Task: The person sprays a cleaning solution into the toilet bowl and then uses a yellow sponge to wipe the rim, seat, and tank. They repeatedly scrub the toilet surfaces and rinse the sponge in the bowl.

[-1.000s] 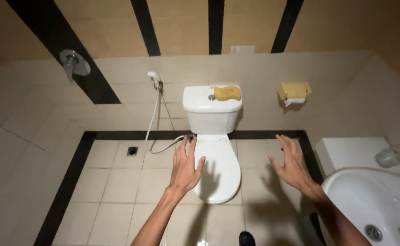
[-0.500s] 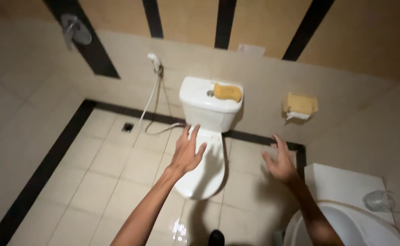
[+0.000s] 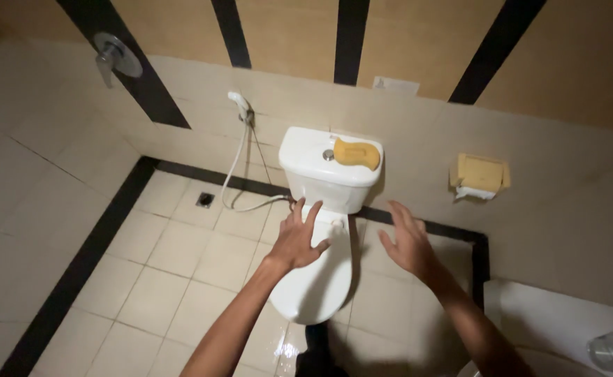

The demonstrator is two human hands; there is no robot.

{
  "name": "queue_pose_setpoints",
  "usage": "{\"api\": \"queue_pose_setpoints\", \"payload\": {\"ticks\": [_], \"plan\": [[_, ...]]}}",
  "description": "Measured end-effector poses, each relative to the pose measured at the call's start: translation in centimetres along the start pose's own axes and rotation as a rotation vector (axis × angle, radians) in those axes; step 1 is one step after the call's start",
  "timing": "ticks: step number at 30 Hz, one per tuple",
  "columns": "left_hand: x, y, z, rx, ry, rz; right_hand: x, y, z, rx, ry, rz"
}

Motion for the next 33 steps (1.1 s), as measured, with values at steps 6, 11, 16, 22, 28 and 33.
{"api": "queue_pose_setpoints", "payload": {"ticks": [6, 11, 16, 22, 28, 33], "plan": [[3.4, 1.5, 6.9, 0.091, -0.01, -0.031, 3.0, -2.6, 4.9, 0.012, 0.059, 0.042], [4.5, 3.0, 12.4, 0.091, 0.097, 0.02, 4.7, -9.2, 8.0, 0.247, 0.094, -0.045], [6.9, 4.1, 16.9, 0.046, 0.21, 0.089, 4.5, -16.0, 9.6, 0.46, 0.187, -0.036], [12.3, 5.1, 24.2, 0.027, 0.257, 0.052, 6.9, -24.8, 12.0, 0.402, 0.169, -0.127], [16.5, 6.3, 30.5, -0.13, 0.371, 0.008, 12.2, -33.1, 15.5, 0.48, 0.275, 0.111], [23.4, 8.3, 36.3, -0.175, 0.149, 0.166, 17.4, -36.7, 17.2, 0.466, 0.323, 0.031]]}}
Point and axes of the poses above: each hand's wrist, its own z-axis towards the middle knuckle, its own x-axis out of the palm, y = z × x, the point moved 10 cm from there along z, towards the middle knuckle, and after that the axes turned 13 degrees about z, right-handed, at the moved point
